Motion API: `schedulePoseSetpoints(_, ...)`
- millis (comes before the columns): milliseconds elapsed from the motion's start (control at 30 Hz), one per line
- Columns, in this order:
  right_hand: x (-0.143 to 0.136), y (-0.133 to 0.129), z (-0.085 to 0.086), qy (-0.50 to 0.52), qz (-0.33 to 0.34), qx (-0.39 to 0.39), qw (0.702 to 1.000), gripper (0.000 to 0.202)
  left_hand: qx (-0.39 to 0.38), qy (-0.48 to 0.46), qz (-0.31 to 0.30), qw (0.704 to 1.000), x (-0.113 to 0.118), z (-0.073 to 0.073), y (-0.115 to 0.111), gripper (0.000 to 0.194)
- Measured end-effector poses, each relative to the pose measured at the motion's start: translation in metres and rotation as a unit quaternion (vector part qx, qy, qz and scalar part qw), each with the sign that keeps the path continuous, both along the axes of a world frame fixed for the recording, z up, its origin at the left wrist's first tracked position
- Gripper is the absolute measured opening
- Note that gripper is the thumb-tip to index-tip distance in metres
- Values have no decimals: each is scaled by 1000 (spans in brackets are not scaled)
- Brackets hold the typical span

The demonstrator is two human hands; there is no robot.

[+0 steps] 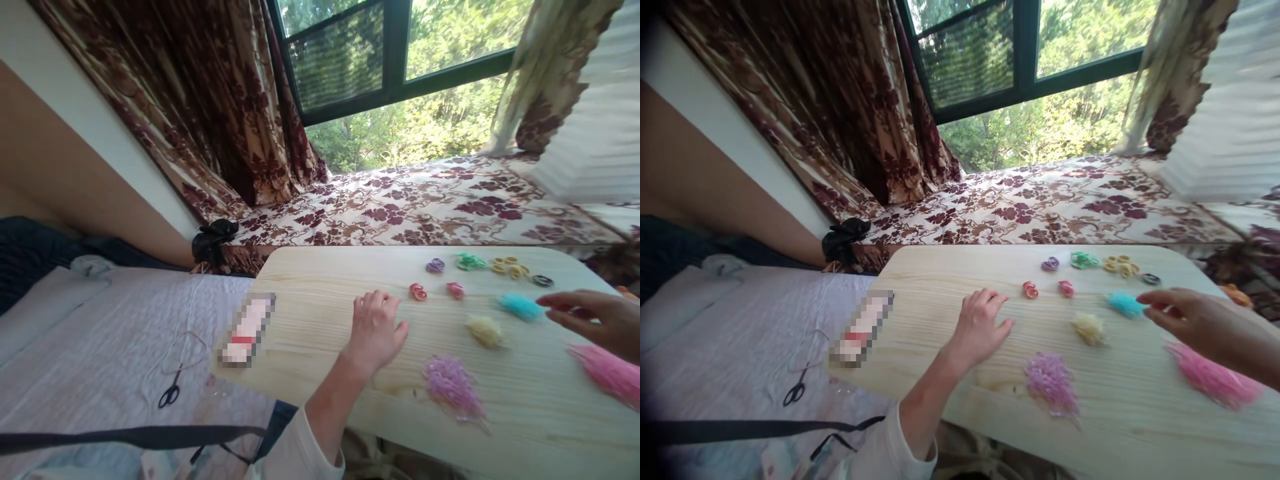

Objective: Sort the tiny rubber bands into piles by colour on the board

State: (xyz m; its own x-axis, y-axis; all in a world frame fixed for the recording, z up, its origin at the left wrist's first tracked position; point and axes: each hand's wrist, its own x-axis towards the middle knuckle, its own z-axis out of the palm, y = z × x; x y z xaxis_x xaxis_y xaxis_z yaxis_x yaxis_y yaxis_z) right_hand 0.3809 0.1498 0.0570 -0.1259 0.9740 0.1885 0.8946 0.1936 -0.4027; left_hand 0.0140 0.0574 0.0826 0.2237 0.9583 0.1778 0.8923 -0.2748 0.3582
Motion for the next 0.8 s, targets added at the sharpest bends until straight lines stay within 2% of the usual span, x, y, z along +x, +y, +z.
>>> schedulePoseSetpoints(100,33,-8,-4,30,-46,-89,995,62,-7,10,-8,1000,2,3,-3,36)
schedulePoseSetpoints(200,50,-26,8,17,-112,-125,986,56,-10,16,-22,1000,6,5,-3,35)
schedulePoseSetpoints(333,43,-61,35,-28,-91,-140,986,49,-1,2,-46,999,16,6,-4,33)
schedulePoseSetpoints(433,36,-79,46,-50,-87,-156,983,50,9,-18,-65,998,24,4,-2,35)
schedulePoseSetpoints(600,30,-95,43,-83,-81,-174,978,63,23,-29,-91,995,27,-4,-3,34)
schedulePoseSetpoints(800,6,-103,27,-119,-74,-157,978,77,42,-23,-90,995,22,-11,-3,33)
